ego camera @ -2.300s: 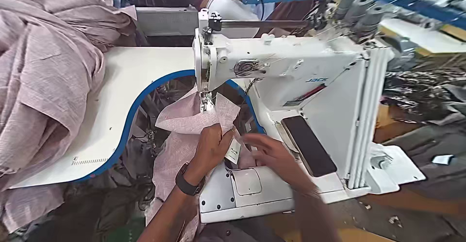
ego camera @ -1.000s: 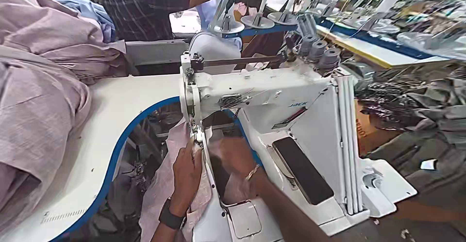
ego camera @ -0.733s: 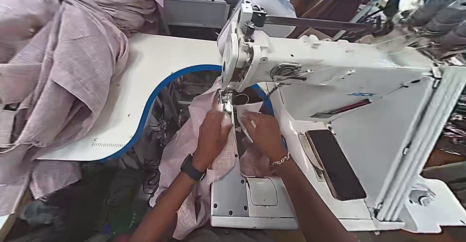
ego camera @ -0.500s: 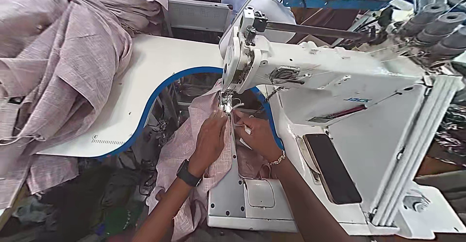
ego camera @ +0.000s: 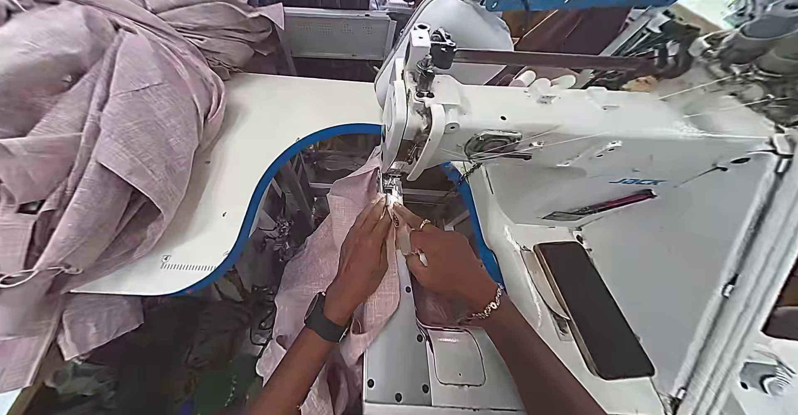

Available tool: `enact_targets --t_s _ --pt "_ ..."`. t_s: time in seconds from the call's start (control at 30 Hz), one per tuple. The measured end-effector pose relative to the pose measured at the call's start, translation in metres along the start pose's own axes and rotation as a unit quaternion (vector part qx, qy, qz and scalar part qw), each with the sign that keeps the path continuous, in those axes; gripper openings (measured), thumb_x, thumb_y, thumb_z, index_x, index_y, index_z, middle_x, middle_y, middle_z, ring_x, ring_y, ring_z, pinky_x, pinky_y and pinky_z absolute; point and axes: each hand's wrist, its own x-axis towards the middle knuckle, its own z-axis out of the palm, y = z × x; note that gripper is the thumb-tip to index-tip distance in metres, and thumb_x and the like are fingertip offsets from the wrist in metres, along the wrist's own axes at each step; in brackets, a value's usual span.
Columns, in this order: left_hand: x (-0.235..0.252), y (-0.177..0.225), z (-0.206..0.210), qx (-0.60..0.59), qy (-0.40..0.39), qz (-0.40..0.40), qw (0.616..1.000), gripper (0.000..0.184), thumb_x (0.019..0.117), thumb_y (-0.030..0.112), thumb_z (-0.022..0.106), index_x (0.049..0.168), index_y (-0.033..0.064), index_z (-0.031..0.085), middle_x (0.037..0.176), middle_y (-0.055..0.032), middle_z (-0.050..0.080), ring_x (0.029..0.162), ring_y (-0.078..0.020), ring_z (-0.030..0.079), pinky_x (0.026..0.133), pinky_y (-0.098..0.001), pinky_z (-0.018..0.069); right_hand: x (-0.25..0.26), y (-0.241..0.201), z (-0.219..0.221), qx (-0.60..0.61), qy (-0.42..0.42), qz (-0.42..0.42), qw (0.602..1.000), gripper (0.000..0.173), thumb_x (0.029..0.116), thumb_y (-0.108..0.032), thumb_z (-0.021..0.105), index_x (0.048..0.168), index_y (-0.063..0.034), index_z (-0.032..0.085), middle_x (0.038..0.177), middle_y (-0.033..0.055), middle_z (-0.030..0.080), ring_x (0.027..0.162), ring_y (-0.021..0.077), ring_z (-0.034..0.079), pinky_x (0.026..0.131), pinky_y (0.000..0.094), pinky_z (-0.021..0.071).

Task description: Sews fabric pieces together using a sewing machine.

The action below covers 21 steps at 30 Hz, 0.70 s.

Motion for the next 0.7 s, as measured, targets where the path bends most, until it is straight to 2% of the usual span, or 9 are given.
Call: enact_targets --t_s 0.13,0.27,0.37,0.43,0.5,0.57,0.6,0.67,0.7 --pt "-0.003 -0.001 0.003 -0.039 0.020 0.011 0.999 0.037 0.1022 0.008 0.047 0.131 -0.0071 0.064 0.144 -0.0233 0.058 0.137 -0.0369 0.054 0.114 -0.0443 0.0440 0.000 -0.001 0.008 0.005 0.044 -0.015 0.999 0.018 0.0796 -0.012 0.061 0.068 0.0018 0.059 0.142 0.0151 0.064 0.071 0.0296 0.073 0.053 0.0467 0.0508" --pt "-0.004 -0.002 0.006 -0.088 0.045 0.012 0.995 0.042 0.0980 0.007 0.050 0.136 -0.0113 0.055 0.140 -0.0266 0.059 0.133 -0.0366 0.058 0.110 -0.0426 0.0480 0.007 -0.004 0.012 0.030 0.089 -0.006 0.996 0.015 0.0778 -0.012 0.060 0.070 0.0008 0.059 0.138 0.0183 0.065 0.073 0.0279 0.073 0.055 0.0429 0.0517" --pt "-0.002 -0.003 0.008 -0.087 0.046 0.025 0.995 0.039 0.0991 0.006 0.049 0.133 -0.0092 0.059 0.141 -0.0258 0.059 0.136 -0.0379 0.055 0.114 -0.0445 0.0450 0.005 -0.005 0.008 -0.006 0.100 -0.024 0.995 0.016 0.0765 -0.015 0.060 0.068 -0.0019 0.058 0.131 0.0162 0.070 0.068 0.0257 0.072 0.050 0.0420 0.0514" --pt "-0.001 -0.005 0.010 -0.079 0.059 0.034 0.995 0.035 0.0999 0.006 0.047 0.127 -0.0080 0.063 0.140 -0.0254 0.060 0.135 -0.0378 0.056 0.113 -0.0438 0.0456 0.002 -0.005 0.007 -0.028 0.105 -0.042 0.993 0.017 0.0744 -0.016 0.058 0.063 -0.0048 0.053 0.126 0.0149 0.072 0.058 0.0218 0.067 0.043 0.0387 0.0453" --pt "-0.003 -0.006 0.011 -0.082 0.058 0.034 0.994 0.037 0.0976 0.007 0.048 0.127 -0.0091 0.062 0.140 -0.0262 0.059 0.136 -0.0377 0.055 0.114 -0.0431 0.0449 -0.001 -0.003 0.010 -0.032 0.107 -0.049 0.993 0.017 0.0739 -0.016 0.057 0.062 -0.0066 0.050 0.129 0.0135 0.071 0.053 0.0173 0.063 0.041 0.0344 0.0414" --pt "-0.004 -0.005 0.011 -0.089 0.062 0.029 0.994 0.038 0.0971 0.008 0.049 0.129 -0.0110 0.058 0.140 -0.0272 0.059 0.135 -0.0372 0.056 0.112 -0.0422 0.0467 0.002 -0.003 0.014 0.005 0.104 -0.030 0.994 0.014 0.0767 -0.015 0.058 0.067 -0.0058 0.053 0.135 0.0154 0.068 0.058 0.0149 0.065 0.045 0.0312 0.0453" --pt "-0.004 -0.004 0.010 -0.091 0.064 0.025 0.993 0.041 0.0960 0.008 0.050 0.131 -0.0116 0.056 0.141 -0.0274 0.058 0.134 -0.0370 0.057 0.110 -0.0414 0.0482 0.004 -0.003 0.017 0.050 0.098 -0.009 0.994 0.013 0.0794 -0.013 0.058 0.070 -0.0051 0.056 0.139 0.0164 0.065 0.065 0.0123 0.067 0.052 0.0281 0.0484" --pt "-0.002 -0.001 0.010 -0.091 0.071 0.024 0.993 0.045 0.0922 0.005 0.051 0.133 -0.0118 0.056 0.140 -0.0277 0.059 0.133 -0.0387 0.058 0.109 -0.0422 0.0491 0.014 0.000 0.022 0.180 0.086 0.025 0.980 0.013 0.0826 -0.011 0.058 0.072 -0.0028 0.057 0.143 0.0202 0.060 0.077 0.0043 0.064 0.064 0.0199 0.0482" --pt "0.000 -0.001 0.010 -0.087 0.075 0.027 0.993 0.041 0.0921 0.004 0.051 0.130 -0.0104 0.059 0.138 -0.0278 0.060 0.132 -0.0401 0.058 0.109 -0.0435 0.0486 0.019 0.002 0.024 0.239 0.086 0.029 0.967 0.014 0.0837 -0.010 0.060 0.073 -0.0012 0.057 0.144 0.0224 0.058 0.082 0.0018 0.063 0.068 0.0173 0.0481"
